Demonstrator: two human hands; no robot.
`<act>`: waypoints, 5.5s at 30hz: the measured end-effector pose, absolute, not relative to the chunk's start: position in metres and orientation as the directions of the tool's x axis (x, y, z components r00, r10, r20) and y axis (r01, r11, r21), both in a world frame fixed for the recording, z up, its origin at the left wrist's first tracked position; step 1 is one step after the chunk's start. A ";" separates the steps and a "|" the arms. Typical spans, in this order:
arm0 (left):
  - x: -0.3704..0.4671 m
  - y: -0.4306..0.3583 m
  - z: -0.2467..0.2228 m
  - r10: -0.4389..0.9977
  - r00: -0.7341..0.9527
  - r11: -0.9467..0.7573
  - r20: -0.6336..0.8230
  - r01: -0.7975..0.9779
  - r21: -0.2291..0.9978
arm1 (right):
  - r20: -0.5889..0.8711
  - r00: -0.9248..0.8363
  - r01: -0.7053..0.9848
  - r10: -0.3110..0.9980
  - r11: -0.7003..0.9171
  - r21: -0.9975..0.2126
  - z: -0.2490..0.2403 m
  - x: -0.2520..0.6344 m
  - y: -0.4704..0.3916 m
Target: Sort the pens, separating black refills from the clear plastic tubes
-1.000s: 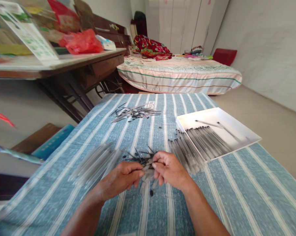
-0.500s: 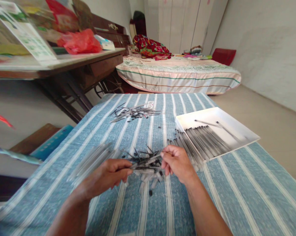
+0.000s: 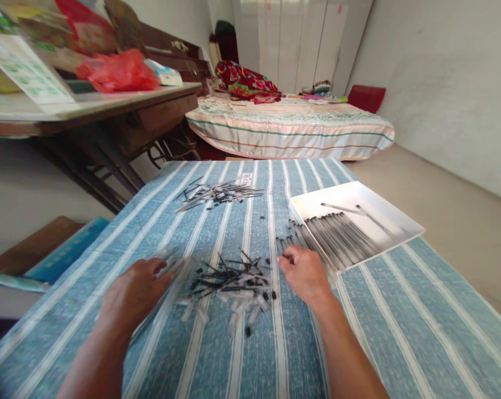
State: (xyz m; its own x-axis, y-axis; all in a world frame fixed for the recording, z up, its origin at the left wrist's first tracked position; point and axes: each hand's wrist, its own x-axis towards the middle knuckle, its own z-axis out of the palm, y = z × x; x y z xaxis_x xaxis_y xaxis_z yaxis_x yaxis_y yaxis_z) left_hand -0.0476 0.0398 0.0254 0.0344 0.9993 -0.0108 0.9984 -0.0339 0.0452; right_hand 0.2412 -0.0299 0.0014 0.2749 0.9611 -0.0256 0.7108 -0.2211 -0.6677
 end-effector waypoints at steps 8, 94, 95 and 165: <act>-0.024 0.031 0.028 0.997 0.033 -0.044 0.074 0.988 0.148 | -0.228 0.225 0.957 0.947 -0.258 -0.130 0.003 0.235 -0.032; 0.042 -0.007 0.037 0.742 0.617 -0.090 -0.262 0.478 0.874 | 0.039 -0.075 0.354 0.996 0.063 -0.933 0.009 0.194 -0.022; 0.042 -0.008 0.038 0.745 0.616 -0.112 -0.256 0.494 0.862 | 0.035 -0.096 0.353 0.995 0.067 -0.933 0.009 0.194 -0.023; 0.038 -0.008 0.035 0.817 0.465 0.035 -0.342 0.553 0.833 | -0.154 -0.234 0.178 0.960 -0.113 -0.978 0.004 0.206 -0.029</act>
